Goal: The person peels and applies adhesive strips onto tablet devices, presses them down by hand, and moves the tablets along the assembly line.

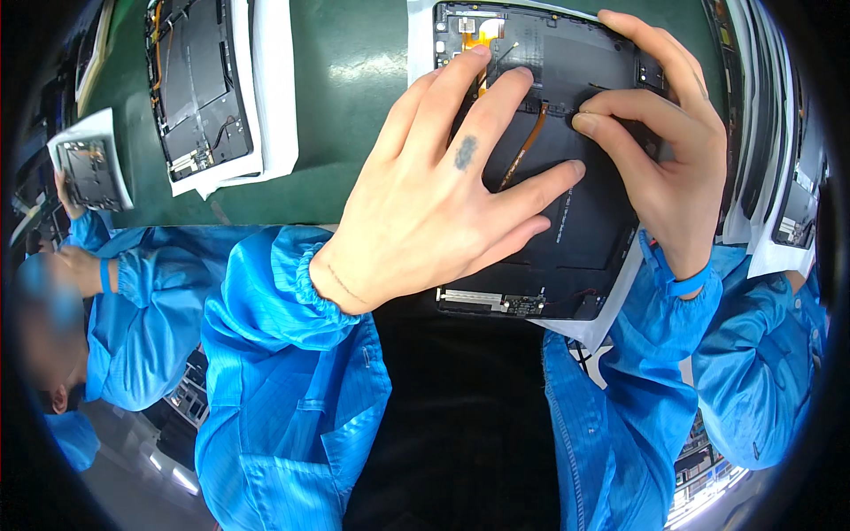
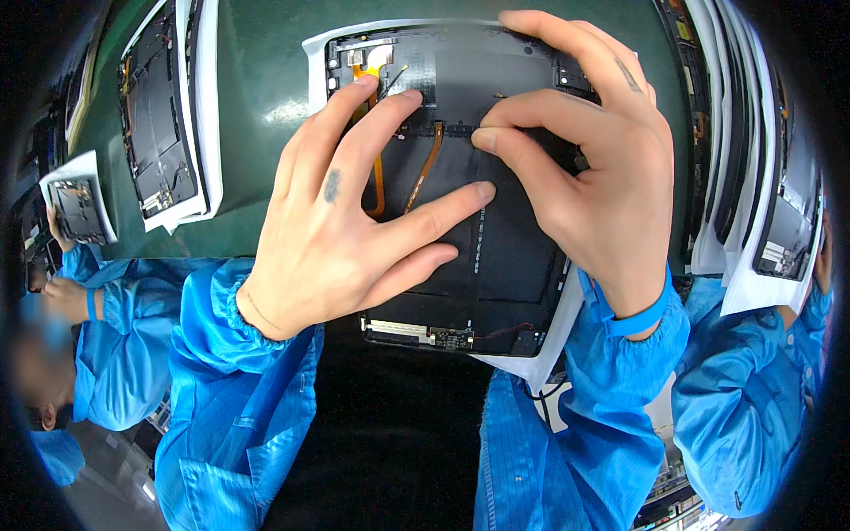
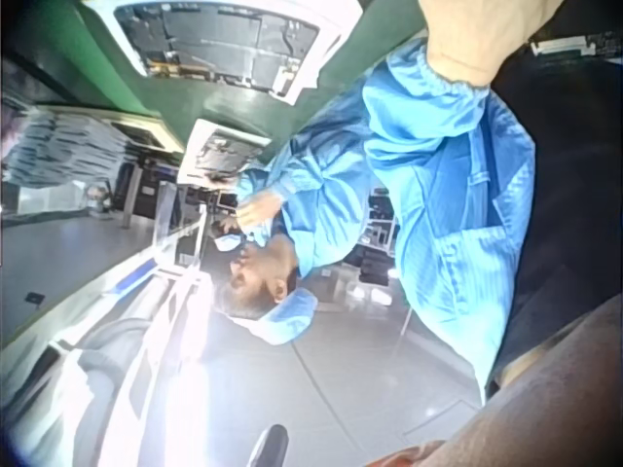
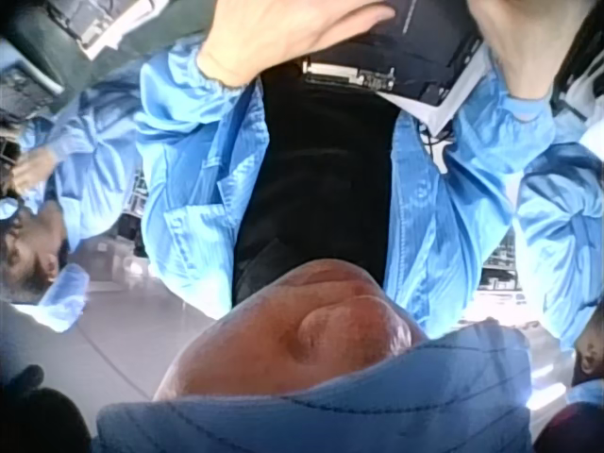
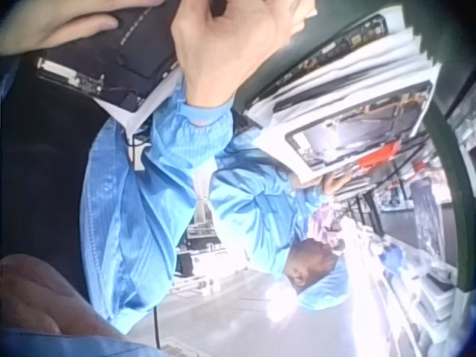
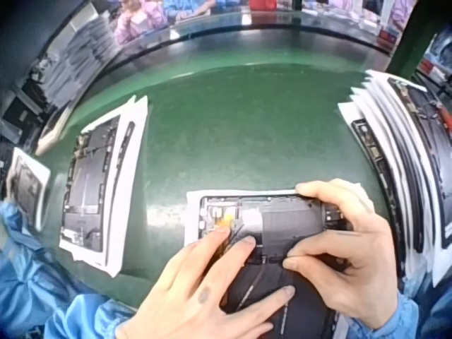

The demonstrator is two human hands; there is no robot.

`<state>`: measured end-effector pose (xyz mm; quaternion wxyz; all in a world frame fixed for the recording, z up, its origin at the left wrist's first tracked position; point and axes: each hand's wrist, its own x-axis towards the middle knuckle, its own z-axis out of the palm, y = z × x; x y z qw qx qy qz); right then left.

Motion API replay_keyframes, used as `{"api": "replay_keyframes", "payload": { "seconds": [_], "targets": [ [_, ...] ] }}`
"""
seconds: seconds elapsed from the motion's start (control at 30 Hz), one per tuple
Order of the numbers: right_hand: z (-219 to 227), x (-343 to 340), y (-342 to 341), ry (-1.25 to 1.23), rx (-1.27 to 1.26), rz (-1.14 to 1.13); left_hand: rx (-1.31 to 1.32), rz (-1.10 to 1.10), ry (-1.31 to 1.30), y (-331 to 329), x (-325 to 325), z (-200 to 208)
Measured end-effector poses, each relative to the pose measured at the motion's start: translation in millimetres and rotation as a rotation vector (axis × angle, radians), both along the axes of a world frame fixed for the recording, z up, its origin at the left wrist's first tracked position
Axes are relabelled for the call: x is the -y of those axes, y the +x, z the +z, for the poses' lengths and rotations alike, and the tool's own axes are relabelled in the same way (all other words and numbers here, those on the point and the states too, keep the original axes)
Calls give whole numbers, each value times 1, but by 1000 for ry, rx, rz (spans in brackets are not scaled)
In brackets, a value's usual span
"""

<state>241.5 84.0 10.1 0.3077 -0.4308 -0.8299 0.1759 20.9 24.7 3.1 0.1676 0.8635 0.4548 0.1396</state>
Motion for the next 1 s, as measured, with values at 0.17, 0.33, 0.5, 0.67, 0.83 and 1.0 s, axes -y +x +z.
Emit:
{"api": "replay_keyframes", "payload": {
  "seconds": [0.17, 0.33, 0.5, 0.67, 0.83, 1.0],
  "targets": [
    [-10, -3, 11, -25, 103, -3, -46, 6, 80, 2, -2, -1],
    [-13, -5, 8, -109, 63, -57, -48, 28, 127, 1, -6, -5],
    [-18, -7, 9, -70, -28, -61, 18, 44, 225, 1, -15, -14],
    [-15, -1, 10, -68, 68, -48, 362, -1, -128, -41, 31, 8],
    [-9, 2, 4, -44, 57, -61, 493, 398, -675, -59, 95, 4],
    [-5, 8, -2, -42, -6, -92, 1279, 447, -1154, -44, 108, -42]
  ]
}}
